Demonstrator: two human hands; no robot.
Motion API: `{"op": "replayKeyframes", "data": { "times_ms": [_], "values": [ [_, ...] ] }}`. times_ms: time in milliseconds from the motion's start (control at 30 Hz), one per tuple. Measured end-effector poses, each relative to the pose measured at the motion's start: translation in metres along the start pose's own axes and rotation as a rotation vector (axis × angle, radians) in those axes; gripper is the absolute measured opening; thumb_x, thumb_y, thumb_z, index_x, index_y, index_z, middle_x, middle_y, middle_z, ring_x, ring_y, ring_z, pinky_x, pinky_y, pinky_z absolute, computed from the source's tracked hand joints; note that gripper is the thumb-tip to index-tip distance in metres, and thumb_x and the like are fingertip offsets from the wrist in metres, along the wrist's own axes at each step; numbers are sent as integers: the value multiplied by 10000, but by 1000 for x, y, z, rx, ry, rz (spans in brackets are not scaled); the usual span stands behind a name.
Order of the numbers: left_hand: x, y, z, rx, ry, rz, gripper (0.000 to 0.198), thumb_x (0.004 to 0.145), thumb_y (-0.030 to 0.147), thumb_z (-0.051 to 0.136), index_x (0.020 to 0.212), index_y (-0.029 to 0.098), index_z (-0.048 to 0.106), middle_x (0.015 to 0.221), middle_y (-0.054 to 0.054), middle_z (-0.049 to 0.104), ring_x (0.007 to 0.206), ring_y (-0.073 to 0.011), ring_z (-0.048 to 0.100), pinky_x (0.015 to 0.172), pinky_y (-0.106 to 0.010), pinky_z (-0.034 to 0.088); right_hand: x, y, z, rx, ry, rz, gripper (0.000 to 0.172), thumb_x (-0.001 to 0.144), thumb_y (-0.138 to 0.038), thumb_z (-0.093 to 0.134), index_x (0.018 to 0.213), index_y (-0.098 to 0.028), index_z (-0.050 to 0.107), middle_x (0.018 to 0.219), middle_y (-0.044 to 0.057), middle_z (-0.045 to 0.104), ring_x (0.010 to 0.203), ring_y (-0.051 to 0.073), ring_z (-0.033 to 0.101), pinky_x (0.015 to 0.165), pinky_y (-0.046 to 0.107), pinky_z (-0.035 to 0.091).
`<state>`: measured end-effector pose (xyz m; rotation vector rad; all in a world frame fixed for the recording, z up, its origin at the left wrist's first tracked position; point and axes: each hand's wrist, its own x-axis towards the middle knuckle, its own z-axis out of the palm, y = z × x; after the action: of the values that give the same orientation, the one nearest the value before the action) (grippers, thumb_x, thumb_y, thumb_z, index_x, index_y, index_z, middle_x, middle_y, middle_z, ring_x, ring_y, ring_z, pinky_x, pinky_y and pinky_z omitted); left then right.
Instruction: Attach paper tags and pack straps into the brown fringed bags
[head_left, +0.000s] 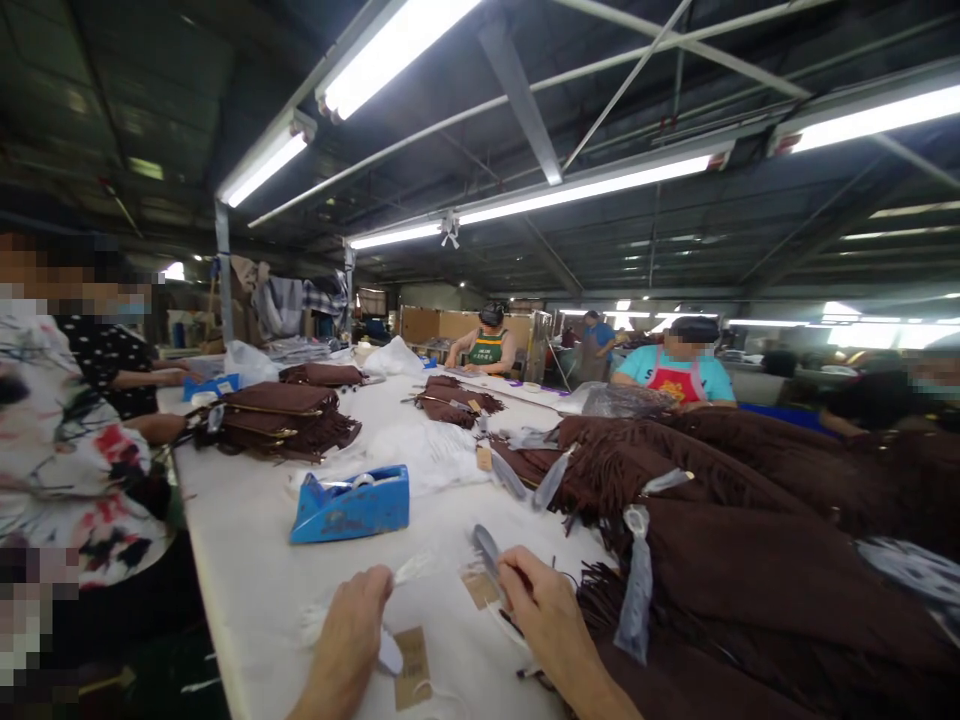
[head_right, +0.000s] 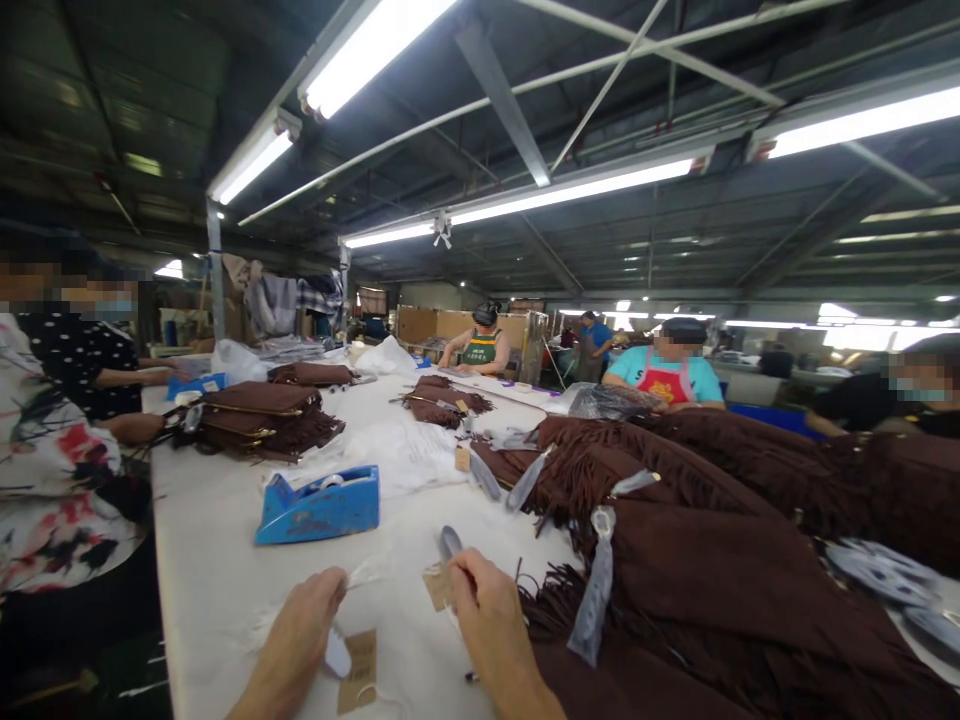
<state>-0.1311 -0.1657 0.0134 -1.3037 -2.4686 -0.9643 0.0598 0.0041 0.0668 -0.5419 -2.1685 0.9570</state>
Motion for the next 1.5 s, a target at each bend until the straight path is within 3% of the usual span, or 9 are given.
{"op": "replayKeyframes", "data": {
  "times_ms": [133,367,533,867,967,1100,1233,1367,1500],
  "values": [
    [1,-6,7,-40,-7,35,206,873,198,372,763,241,541,751,-51,596,710,-248,484,691,-336,275,13,-18,-4,16,145,-199,206,919,-299,497,852,-232,680,850,45,669,819,227,600,749,302,407],
    [4,-20,21,-66,-29,93,193,863,229,390,756,237,550,745,-42,593,709,-228,473,694,-330,286,32,-28,2,-52,35,-347,185,878,-153,574,918,-248,729,878,42,688,862,238,589,795,327,393],
    [1,-9,18,76,-93,123,284,879,169,258,791,204,525,788,-66,592,740,-230,471,718,-339,309,25,-34,5,-249,-18,-492,162,857,-96,626,880,-237,701,864,18,660,859,212,564,834,344,364],
    [-3,21,-6,236,-219,115,221,873,105,331,845,181,537,854,-66,606,811,-220,517,757,-326,354,23,-23,10,-287,-110,-411,177,825,-45,672,785,-213,630,784,-54,693,791,148,614,902,307,346],
    [-2,24,-8,321,-254,106,245,880,77,333,886,187,553,896,-56,621,850,-210,532,789,-317,365,22,-20,5,-471,-167,-414,165,848,-74,621,774,-220,606,772,-52,675,785,148,608,845,276,375],
    [-1,26,-7,384,-294,72,299,885,50,315,939,187,576,934,-64,644,899,-220,556,821,-336,376,21,-3,-28,-697,-132,-357,216,829,-41,501,735,-221,575,760,18,654,794,220,590,841,342,374],
    [-2,25,-7,408,-291,53,352,865,37,311,1028,155,599,992,-113,662,935,-260,582,829,-383,396,9,25,-91,-757,61,-133,197,855,-109,405,722,-223,496,711,53,607,709,244,571,679,338,379],
    [4,8,-3,426,-121,145,390,874,92,326,1085,155,648,1112,-144,674,1041,-308,589,891,-447,409,-26,32,-141,-427,150,87,180,843,-310,398,678,-242,426,659,4,553,665,204,551,630,291,390],
    [10,13,3,110,44,249,383,827,264,487,1166,200,653,1251,-127,644,1160,-345,538,998,-509,379,-74,11,-153,-180,182,194,198,800,-364,402,660,-233,453,661,0,540,675,193,540,634,282,398]
  ]
}}
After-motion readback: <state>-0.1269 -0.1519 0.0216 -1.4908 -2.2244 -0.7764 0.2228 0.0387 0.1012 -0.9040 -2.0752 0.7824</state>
